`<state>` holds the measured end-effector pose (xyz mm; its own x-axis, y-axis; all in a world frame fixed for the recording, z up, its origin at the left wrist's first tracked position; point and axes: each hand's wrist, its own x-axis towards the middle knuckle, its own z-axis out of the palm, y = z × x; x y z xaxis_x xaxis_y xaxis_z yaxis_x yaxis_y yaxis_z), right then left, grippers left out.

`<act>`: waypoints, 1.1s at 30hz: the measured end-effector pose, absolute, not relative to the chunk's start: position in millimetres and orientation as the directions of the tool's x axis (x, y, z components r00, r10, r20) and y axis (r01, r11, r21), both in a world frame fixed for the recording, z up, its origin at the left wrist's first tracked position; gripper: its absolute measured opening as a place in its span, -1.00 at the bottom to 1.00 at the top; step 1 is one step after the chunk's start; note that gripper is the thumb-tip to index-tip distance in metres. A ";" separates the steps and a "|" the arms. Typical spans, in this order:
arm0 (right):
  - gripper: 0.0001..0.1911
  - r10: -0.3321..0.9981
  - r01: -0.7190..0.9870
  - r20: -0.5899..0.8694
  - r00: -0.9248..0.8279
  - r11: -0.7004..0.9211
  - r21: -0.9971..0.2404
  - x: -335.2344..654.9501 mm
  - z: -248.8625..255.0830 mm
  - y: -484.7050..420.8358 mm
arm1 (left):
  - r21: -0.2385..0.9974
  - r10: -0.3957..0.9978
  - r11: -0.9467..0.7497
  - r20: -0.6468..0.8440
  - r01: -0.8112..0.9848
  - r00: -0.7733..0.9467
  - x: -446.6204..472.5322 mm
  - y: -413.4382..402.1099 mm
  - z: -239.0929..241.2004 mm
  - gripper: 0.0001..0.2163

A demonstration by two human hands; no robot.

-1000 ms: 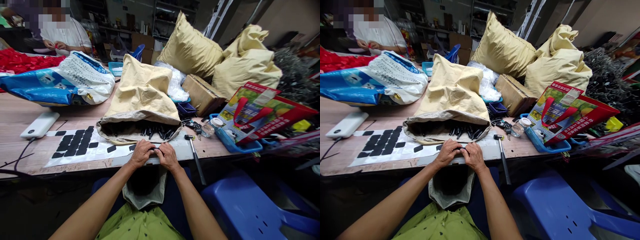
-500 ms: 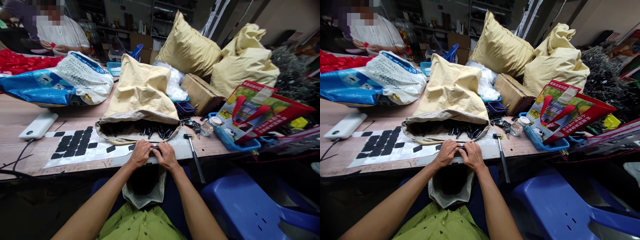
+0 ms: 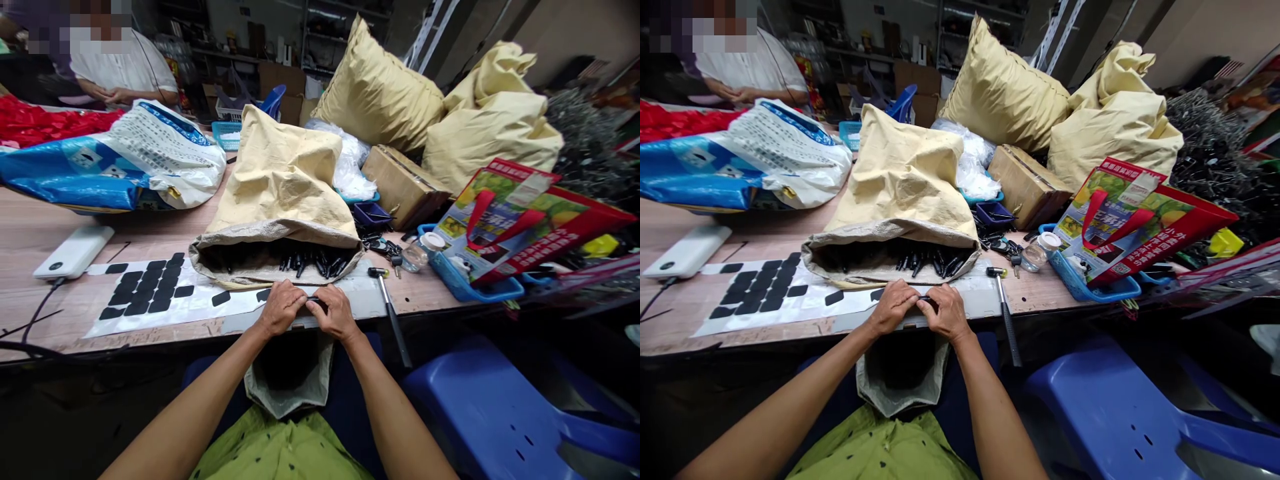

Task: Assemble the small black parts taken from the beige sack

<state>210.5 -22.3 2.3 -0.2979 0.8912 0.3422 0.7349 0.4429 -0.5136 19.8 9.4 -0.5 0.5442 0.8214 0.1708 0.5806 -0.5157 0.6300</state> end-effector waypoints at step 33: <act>-0.91 0.972 0.214 0.220 -0.079 0.232 -0.949 224.9 7.1 -19.0 | 0.669 0.838 -0.089 -0.350 0.738 0.418 17.4 -123.3 -76.1 -0.79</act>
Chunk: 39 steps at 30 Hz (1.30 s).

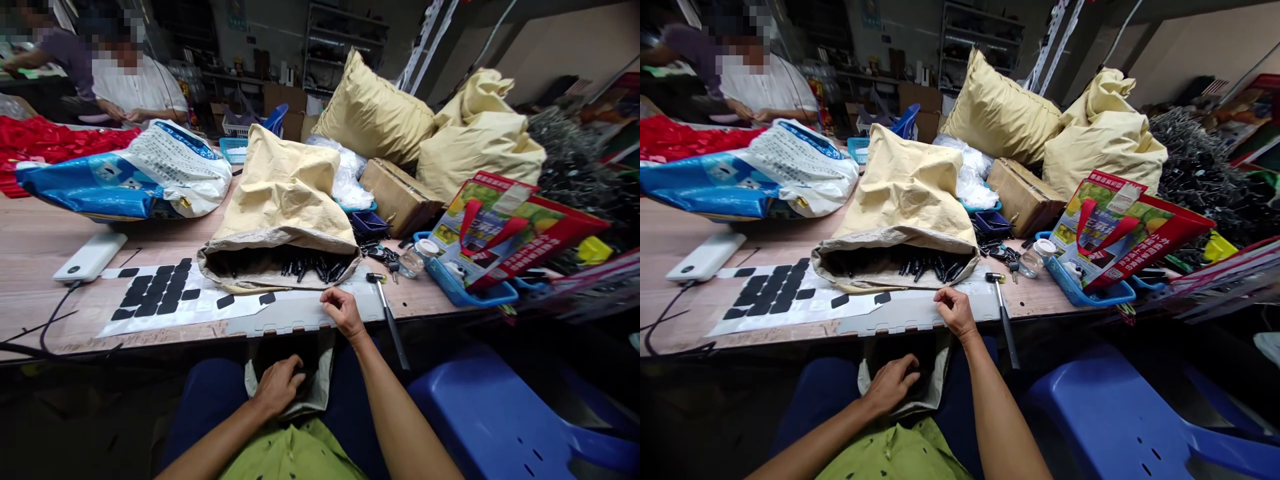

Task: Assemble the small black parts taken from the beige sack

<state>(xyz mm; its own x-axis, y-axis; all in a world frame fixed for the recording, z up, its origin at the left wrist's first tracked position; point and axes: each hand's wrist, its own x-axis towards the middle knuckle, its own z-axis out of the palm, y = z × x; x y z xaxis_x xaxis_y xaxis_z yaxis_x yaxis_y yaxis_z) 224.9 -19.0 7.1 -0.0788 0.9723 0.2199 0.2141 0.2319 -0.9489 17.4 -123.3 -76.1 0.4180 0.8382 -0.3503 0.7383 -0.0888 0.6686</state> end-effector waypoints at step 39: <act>-0.90 0.954 0.276 0.299 0.010 0.285 -0.918 221.5 -0.2 -23.3 | 0.527 0.904 -0.416 0.325 0.741 0.277 28.4 -0.2 -1.6 -0.86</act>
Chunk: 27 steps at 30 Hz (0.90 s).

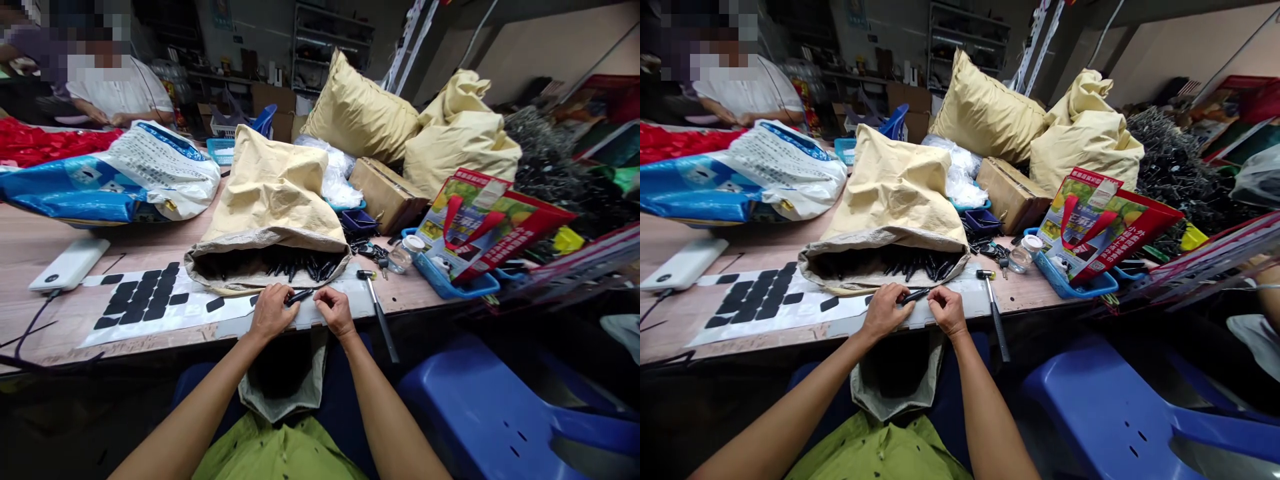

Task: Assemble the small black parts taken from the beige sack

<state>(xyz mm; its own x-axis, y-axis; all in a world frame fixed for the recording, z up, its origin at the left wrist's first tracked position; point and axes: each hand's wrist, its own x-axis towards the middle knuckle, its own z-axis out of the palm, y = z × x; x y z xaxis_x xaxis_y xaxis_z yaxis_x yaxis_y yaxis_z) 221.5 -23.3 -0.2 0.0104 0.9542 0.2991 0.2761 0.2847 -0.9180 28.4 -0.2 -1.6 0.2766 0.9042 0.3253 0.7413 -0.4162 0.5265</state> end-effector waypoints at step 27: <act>-0.68 0.748 0.627 0.235 0.621 -0.295 -0.721 320.2 23.0 -72.5 | 0.608 0.934 -0.355 0.200 0.710 0.296 26.2 3.6 4.3 -0.84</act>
